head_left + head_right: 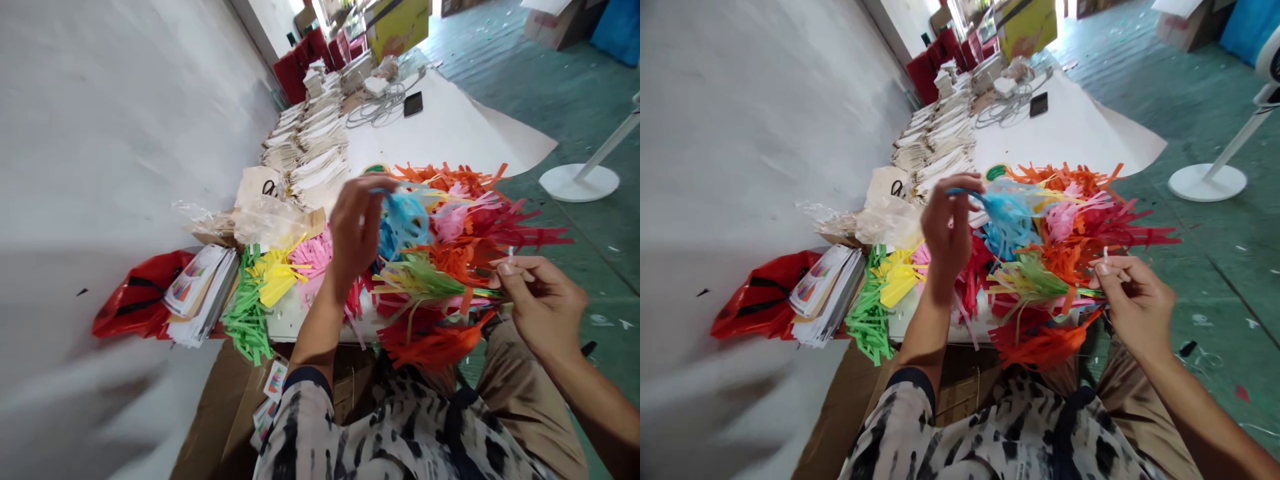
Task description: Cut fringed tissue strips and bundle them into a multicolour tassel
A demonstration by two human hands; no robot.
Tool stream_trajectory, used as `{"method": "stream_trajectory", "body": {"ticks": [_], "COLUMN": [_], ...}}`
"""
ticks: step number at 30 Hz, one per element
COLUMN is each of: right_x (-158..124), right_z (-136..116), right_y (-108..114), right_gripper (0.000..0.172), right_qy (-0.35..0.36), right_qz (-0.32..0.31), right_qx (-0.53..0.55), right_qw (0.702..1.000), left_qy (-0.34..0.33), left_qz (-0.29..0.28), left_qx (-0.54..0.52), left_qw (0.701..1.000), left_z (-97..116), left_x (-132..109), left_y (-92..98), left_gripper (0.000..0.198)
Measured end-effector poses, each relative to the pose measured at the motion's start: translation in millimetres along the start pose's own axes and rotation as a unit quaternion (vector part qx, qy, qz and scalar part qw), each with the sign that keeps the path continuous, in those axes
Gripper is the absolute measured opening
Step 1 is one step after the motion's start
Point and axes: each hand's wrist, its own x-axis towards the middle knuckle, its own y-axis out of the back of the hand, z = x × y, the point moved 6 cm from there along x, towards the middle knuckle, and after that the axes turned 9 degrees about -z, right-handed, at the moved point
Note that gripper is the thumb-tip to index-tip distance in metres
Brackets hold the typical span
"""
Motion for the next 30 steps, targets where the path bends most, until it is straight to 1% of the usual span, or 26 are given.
{"method": "stream_trajectory", "body": {"ticks": [2,5,8,10,12,14,15,18,20,22,25,28,30], "right_x": [2.2,5.6,10.4,15.3,21.2,27.2,29.6,33.0,32.0,29.6,25.8,24.5,24.9], "right_z": [-0.2,-0.2,1.2,3.7,7.1,10.2,11.3,11.4,8.2,3.9,-1.6,-4.6,-5.0], "right_y": [-3.6,-9.1,-13.8,-16.0,-16.5,-15.3,-14.5,-13.0,-12.8,-13.0,-14.4,-17.1,-19.2], "right_gripper": [0.017,0.02,0.024,0.026,0.029,0.031,0.032,0.032,0.031,0.029,0.028,0.028,0.032], "right_qy": [-0.005,-0.022,-0.058,-0.088,-0.112,-0.125,-0.128,-0.126,-0.115,-0.099,-0.076,-0.062,-0.061], "right_qz": [-0.002,-0.016,-0.048,-0.074,-0.093,-0.101,-0.103,-0.103,-0.092,-0.072,-0.04,-0.024,-0.027], "right_qx": [0.005,0.023,0.052,0.076,0.099,0.114,0.118,0.108,0.094,0.082,0.071,0.07,0.069], "right_qw": [1.0,0.999,0.996,0.99,0.984,0.98,0.979,0.981,0.985,0.989,0.994,0.995,0.995], "left_qy": [-0.024,-0.01,0.032,0.044,0.046,0.064,0.087,0.185,0.232,0.24,0.232,0.254,0.264], "left_qz": [-0.094,-0.196,-0.3,-0.366,-0.408,-0.417,-0.412,-0.39,-0.372,-0.343,-0.3,-0.281,-0.275], "left_qx": [0.037,0.102,0.147,0.149,0.127,0.077,0.046,-0.045,-0.099,-0.156,-0.23,-0.28,-0.315], "left_qw": [0.995,0.975,0.942,0.918,0.903,0.904,0.906,0.901,0.893,0.895,0.896,0.882,0.869], "left_z": [11.3,16.1,9.3,4.0,0.5,-2.9,-5.7,-18.8,-26.7,-30.8,-32.6,-33.4,-32.7], "left_x": [-2.3,-7.4,-13.7,-20.0,-27.0,-33.3,-36.4,-47.7,-55.1,-59.4,-63.1,-67.7,-70.0], "left_y": [-20.6,-48.1,-75.4,-94.9,-112.6,-125.9,-130.6,-140.9,-146.1,-149.8,-152.5,-154.1,-154.7], "left_gripper": [0.029,0.028,0.03,0.032,0.035,0.037,0.038,0.039,0.033,0.03,0.033,0.03,0.026]}}
